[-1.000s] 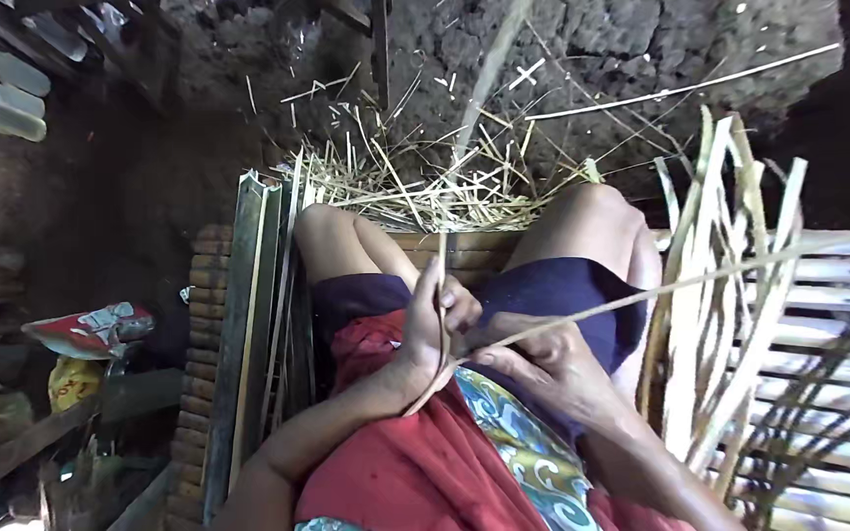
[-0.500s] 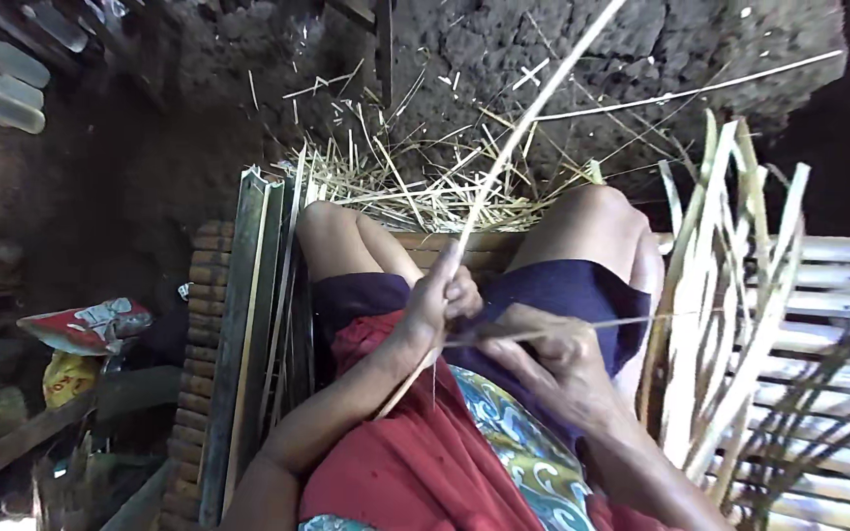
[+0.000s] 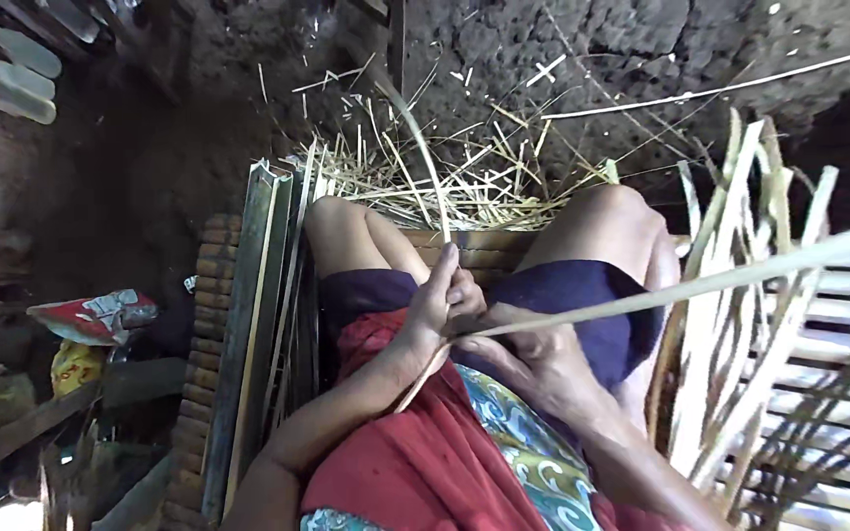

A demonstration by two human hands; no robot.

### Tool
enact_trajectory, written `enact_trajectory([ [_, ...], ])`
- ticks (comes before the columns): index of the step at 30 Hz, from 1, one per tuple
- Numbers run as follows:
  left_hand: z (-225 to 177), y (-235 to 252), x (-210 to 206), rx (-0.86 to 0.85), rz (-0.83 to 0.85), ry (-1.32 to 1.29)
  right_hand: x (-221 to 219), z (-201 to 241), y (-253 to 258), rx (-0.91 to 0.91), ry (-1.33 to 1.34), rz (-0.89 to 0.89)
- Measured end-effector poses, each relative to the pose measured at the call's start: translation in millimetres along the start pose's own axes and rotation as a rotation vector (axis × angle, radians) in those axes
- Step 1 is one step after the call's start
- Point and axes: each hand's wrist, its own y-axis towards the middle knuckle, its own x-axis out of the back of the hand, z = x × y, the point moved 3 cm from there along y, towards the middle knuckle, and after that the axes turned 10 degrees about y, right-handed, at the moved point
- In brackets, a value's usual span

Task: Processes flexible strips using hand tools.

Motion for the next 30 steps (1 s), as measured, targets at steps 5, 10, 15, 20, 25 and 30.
enact_trajectory([
  [5, -20.9, 19.8, 47.8, -0.179, -0.307, -0.115, 15.8, 21.2, -34.7, 0.032, 0.093, 0.154],
  [10, 8.1, -31.0, 24.5, 0.100, 0.133, 0.038, 31.0, 10.9, -29.6, -0.051, 0.102, 0.011],
  [15, 27.0, -45.5, 19.9, 0.039, 0.070, -0.090, -4.4, 14.3, -25.0, -0.030, 0.070, 0.114],
  [20, 21.2, -54.2, 37.7, 0.028, -0.114, 0.034, 16.3, 39.9, -44.8, 0.041, 0.109, 0.135],
  [25, 8.3, -43.5, 43.5, -0.033, -0.121, -0.017, 101.2, 53.3, -61.6, -0.278, -0.053, 0.027],
  [30, -18.0, -10.3, 38.3, -0.249, 0.122, 0.343, 163.1, 39.6, -136.2, -0.909, 0.022, -0.011],
])
